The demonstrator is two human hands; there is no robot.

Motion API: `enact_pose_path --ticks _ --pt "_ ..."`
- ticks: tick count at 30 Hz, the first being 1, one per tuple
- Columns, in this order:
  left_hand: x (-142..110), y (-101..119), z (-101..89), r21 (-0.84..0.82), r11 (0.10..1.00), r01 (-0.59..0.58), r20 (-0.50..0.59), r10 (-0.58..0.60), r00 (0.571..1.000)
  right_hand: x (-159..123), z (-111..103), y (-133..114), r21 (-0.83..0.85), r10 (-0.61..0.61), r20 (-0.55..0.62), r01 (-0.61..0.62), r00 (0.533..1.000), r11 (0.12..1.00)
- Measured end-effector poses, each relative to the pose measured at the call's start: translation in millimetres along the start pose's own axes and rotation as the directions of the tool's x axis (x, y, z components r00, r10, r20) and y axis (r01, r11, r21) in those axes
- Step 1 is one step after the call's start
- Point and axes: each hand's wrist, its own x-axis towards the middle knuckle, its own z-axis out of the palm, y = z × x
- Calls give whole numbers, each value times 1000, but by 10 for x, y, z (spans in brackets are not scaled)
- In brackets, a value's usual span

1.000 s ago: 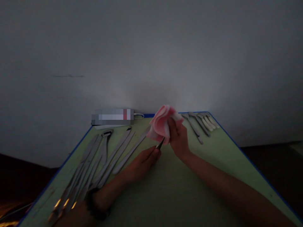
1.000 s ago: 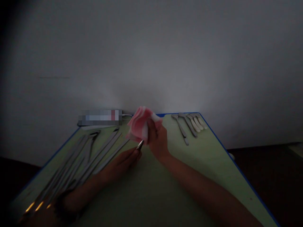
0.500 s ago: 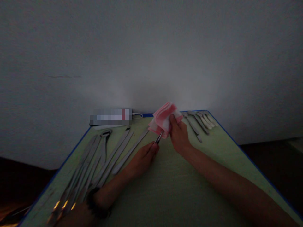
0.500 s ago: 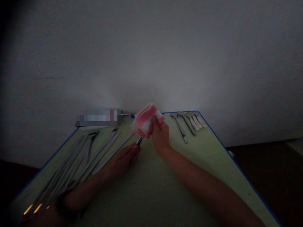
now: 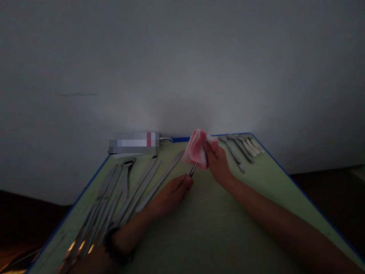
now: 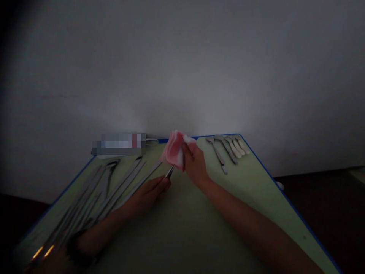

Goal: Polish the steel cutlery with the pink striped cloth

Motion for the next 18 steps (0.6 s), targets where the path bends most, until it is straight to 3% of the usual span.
enact_pose_path --ticks 5,8,12,13,15,17,18 --pt "10 -18 20 -11 1000 9 -12 -9 1000 -133 126 -15 224 164 55 -173 985 959" --pt "19 -51 28 -58 998 8 -33 -10 999 -52 93 -51 175 149 109 -167 983 970" --pt "-7 -47 6 -96 995 18 7 -18 1000 201 -183 -164 -124 -34 166 55 986 991" --pt "-20 -35 -2 -91 996 19 29 -17 999 260 -272 -211 -149 -91 230 128 969 981" --pt "-43 -7 -16 -70 997 20 68 -15 998 343 -427 -315 -177 -154 424 249 892 952" --pt "-58 15 -26 -55 998 17 86 -13 996 365 -507 -394 -213 -183 498 324 847 922" --pt "-62 21 -29 -49 999 16 93 -11 996 354 -511 -414 -233 -195 491 344 849 910"
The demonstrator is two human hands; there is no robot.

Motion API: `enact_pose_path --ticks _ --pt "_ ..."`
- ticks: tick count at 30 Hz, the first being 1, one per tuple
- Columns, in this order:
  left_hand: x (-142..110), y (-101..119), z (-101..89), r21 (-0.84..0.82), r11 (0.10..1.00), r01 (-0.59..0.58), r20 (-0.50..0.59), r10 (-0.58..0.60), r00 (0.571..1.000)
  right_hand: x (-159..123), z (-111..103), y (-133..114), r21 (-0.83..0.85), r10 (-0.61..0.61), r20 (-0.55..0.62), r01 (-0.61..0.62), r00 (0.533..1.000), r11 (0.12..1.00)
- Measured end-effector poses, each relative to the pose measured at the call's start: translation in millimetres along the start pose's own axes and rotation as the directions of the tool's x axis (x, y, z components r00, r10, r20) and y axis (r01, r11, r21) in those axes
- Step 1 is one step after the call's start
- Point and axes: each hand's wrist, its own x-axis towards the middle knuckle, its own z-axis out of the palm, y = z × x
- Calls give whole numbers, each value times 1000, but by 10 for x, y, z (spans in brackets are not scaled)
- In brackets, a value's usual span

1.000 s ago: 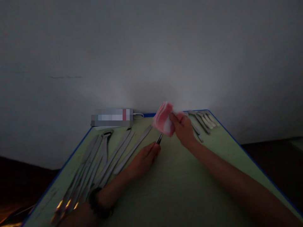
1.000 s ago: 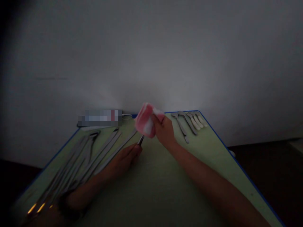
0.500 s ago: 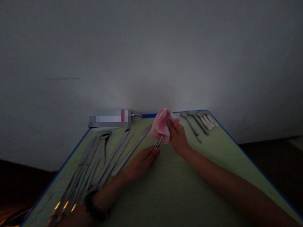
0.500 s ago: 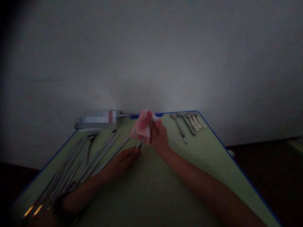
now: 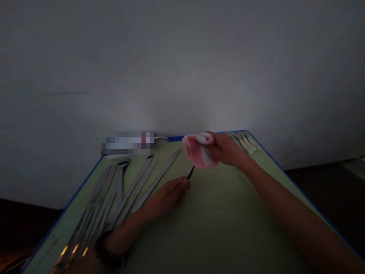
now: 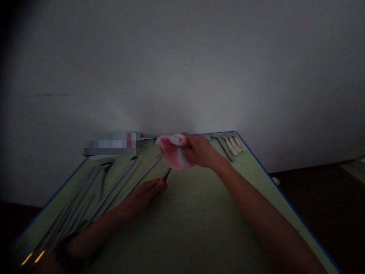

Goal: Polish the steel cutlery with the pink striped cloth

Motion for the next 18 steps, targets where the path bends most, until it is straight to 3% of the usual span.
enact_pose_path --ticks 4,7,9,12,16,18 --pt "0 -15 -7 9 1000 -3 6 3 1000 -45 256 -22 34 43 -247 -36 968 999" --pt "3 -28 -6 17 1000 -16 17 16 1000 -99 574 34 294 260 -416 -142 872 945" --pt "2 -18 -1 41 999 -23 35 22 999 -146 754 93 498 439 -380 -220 814 839" --pt "-1 11 12 79 996 -28 39 25 999 -209 936 171 653 580 -323 -267 748 709" --pt "9 14 28 92 995 -47 6 47 999 -244 1061 187 774 645 -208 -280 735 568" --pt "21 1 31 93 994 -60 -17 62 998 -242 1081 168 786 652 -173 -296 738 543"
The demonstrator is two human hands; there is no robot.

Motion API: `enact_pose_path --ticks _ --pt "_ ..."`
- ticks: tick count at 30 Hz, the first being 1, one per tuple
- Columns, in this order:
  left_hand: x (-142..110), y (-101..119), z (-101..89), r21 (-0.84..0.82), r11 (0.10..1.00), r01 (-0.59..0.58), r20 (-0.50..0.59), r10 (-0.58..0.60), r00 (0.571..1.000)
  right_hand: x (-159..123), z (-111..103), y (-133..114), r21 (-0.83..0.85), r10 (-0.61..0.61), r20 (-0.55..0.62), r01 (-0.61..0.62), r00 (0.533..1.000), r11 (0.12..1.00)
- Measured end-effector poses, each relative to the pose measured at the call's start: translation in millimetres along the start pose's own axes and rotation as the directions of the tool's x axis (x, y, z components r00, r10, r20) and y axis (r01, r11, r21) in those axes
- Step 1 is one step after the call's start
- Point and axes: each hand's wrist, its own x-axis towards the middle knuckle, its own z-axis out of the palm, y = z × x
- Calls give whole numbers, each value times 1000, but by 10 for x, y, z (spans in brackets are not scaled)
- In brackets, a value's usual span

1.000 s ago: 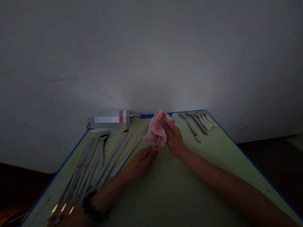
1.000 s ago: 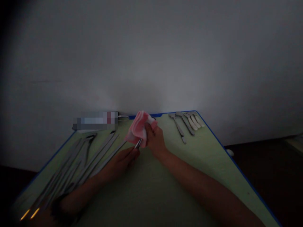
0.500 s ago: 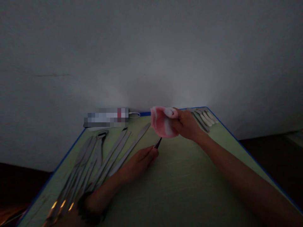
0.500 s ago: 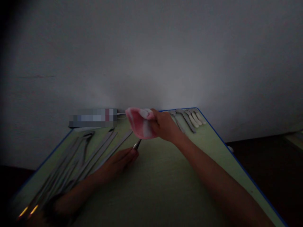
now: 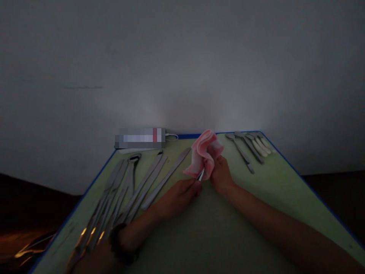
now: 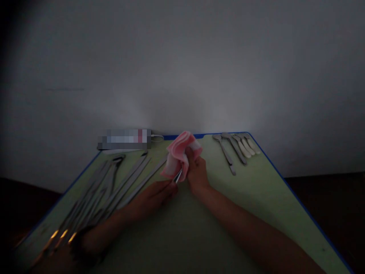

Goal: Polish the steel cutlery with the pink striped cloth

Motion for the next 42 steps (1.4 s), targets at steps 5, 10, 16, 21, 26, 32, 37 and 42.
enact_pose_path --ticks 5,10,16,21,26,32,37,42 --pt "-14 12 -24 24 1000 -16 -59 17 998 46 -29 -114 -41 -40 41 41 998 998" --pt "-110 61 -27 39 990 -138 -32 139 990 141 -105 -279 -5 -116 11 116 993 993" --pt "-101 -6 -3 208 969 -137 -109 162 981 38 -28 -330 -144 -184 43 189 982 971" --pt "-58 -57 -10 191 978 -79 -264 128 956 -21 -5 -375 -281 -240 95 257 966 924" --pt "-48 -50 -31 102 993 -56 -277 82 957 179 -194 -531 -513 -228 294 355 928 782" --pt "-5 -74 -67 -130 987 -97 -513 17 858 214 -351 -758 -636 58 703 590 709 497" --pt "-44 -76 -58 273 955 -114 -379 215 900 3 -300 -831 -658 412 738 706 535 261" --pt "-50 -167 -39 640 761 -106 -198 297 934 -51 -217 -812 -609 599 689 774 409 172"
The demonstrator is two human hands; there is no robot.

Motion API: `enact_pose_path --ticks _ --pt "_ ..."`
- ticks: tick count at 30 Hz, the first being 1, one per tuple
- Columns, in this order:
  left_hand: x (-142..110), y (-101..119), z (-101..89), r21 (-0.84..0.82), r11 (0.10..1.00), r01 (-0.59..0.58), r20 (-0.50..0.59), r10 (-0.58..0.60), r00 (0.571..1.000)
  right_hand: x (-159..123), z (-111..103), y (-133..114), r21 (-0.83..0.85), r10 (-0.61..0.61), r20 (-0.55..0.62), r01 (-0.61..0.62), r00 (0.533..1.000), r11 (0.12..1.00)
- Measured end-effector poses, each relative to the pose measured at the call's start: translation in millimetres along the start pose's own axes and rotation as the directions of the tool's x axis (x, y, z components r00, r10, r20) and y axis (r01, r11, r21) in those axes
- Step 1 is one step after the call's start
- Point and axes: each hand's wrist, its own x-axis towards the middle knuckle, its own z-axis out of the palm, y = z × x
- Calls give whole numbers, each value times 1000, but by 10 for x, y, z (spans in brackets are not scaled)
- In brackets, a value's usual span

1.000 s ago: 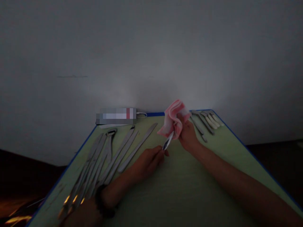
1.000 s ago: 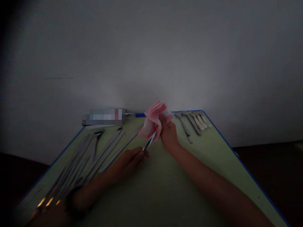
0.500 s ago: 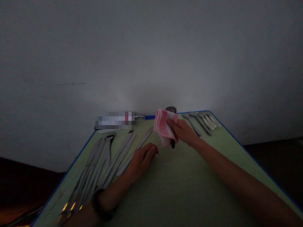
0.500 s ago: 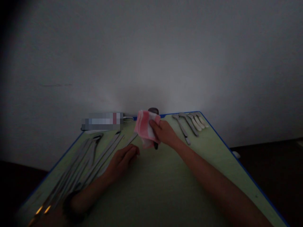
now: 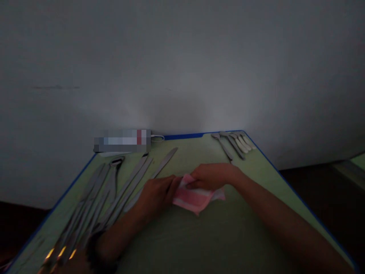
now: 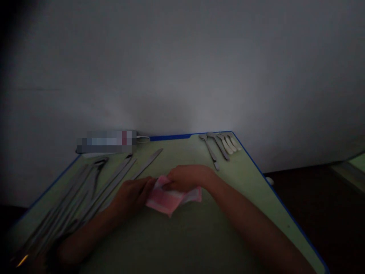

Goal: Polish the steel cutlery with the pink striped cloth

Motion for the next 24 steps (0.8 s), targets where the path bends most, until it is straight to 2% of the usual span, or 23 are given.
enact_pose_path --ticks 2,5,7,10,14,16,19,22,24 --pt "8 -4 5 49 999 7 4 -7 1000 -15 -31 70 29 -37 18 36 999 999" --pt "37 54 -22 -43 995 95 -27 -96 995 -126 -128 238 151 -41 36 35 999 988" --pt "58 115 -41 -118 981 156 -53 -163 985 -249 -211 344 208 -19 49 8 999 978" --pt "73 184 -52 -143 957 251 -80 -264 961 -460 -335 436 249 32 40 -41 999 968" --pt "58 213 -36 -179 938 297 -78 -314 946 -637 -439 414 239 130 23 -132 991 962" --pt "46 217 -25 -185 938 294 -71 -312 948 -608 -425 346 208 118 21 -120 993 971" --pt "34 212 -19 -193 946 259 -61 -275 959 -393 -296 203 172 -3 42 -4 999 985" --pt "34 182 -29 -202 958 202 -66 -219 973 -123 -127 104 131 -65 13 63 998 989" --pt "42 160 -37 -203 957 208 -63 -225 972 -39 -75 111 131 -84 -41 88 996 987"
